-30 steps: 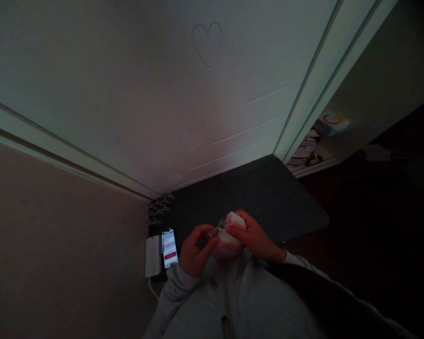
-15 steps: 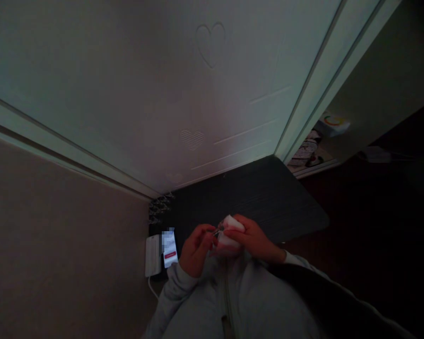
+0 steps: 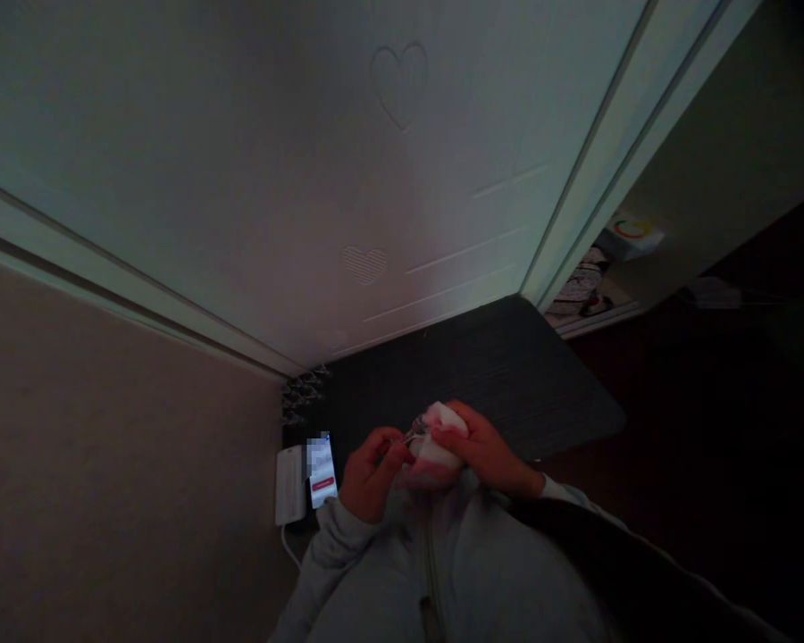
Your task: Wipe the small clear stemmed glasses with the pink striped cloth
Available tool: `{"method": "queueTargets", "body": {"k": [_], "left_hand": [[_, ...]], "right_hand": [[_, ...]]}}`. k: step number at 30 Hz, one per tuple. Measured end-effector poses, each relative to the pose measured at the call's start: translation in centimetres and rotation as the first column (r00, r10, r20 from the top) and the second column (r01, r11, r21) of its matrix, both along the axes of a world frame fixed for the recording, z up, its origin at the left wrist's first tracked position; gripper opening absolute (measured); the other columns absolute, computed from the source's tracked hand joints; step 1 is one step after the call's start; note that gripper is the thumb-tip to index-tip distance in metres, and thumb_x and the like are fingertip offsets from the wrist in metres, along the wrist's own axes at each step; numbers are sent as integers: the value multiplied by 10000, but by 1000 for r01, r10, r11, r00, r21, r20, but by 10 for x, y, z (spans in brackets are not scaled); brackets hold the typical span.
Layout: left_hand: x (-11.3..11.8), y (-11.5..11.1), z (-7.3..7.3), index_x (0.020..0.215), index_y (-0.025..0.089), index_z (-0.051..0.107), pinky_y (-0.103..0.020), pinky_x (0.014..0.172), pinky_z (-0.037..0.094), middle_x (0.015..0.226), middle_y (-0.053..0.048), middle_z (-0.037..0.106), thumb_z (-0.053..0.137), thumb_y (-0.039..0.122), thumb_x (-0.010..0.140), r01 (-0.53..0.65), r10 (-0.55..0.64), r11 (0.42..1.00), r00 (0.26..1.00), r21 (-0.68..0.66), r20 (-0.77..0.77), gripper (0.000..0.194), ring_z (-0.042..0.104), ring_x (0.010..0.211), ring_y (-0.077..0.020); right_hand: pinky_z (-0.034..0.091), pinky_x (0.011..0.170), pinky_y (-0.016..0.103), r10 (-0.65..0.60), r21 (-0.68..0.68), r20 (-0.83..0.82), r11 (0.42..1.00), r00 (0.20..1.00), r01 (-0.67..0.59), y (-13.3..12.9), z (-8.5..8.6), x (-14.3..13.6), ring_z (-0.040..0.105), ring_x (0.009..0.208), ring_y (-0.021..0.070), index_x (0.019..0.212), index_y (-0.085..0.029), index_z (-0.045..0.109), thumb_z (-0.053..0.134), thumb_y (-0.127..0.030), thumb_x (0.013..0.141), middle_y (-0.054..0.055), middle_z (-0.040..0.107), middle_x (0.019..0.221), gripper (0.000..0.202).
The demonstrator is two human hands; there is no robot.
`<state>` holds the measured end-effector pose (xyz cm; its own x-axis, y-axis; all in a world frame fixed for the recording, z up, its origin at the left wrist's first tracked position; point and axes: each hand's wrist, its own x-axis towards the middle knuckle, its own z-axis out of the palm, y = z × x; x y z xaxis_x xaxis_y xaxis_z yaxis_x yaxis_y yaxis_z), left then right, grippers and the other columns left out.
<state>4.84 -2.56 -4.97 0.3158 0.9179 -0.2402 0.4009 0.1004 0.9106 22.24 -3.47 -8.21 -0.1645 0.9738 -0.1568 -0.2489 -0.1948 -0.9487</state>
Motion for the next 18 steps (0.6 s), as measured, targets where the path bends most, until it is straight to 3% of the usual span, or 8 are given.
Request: {"method": "queueTargets", "body": {"k": [4, 7, 13, 18], "left_hand": [[2, 2, 5, 630, 151, 523, -244, 595, 363, 618, -3, 495, 321, 428, 823, 13, -11, 997, 1000, 74, -29, 393, 470, 608, -124], [3, 2, 6, 607, 148, 529, -251, 595, 360, 612, -8, 491, 316, 445, 818, 11, -9, 998, 1000, 68, -23, 422, 469, 608, -130], [2, 0, -3, 1008, 167, 480, -247, 620, 395, 718, -9, 530, 426, 404, 793, -50, 49, 999, 993, 10, 108, 324, 496, 654, -128], [-1, -2, -10, 1026, 200, 462, -264, 695, 410, 810, -14, 537, 584, 316, 708, -32, 27, 998, 996, 61, 86, 359, 514, 723, -132]], "right_hand": [[382, 578, 217, 63, 19, 56, 998, 996, -64, 0, 4, 0, 473, 635, 108, 853, -166, 569, 551, -310, 730, -11, 530, 726, 190], [374, 564, 217, 73, 17, 105, 997, 992, -75, 0, 5, 0, 469, 623, 110, 807, -160, 578, 554, -296, 723, -13, 529, 696, 161], [360, 544, 210, 33, 11, 130, 999, 991, -35, 2, 5, -2, 441, 594, 101, 735, -170, 532, 558, -280, 713, -35, 480, 651, 116], [373, 546, 208, -28, 1, 50, 1000, 998, 28, 1, 2, -2, 431, 589, 94, 741, -176, 478, 574, -294, 709, -45, 457, 648, 156]]}}
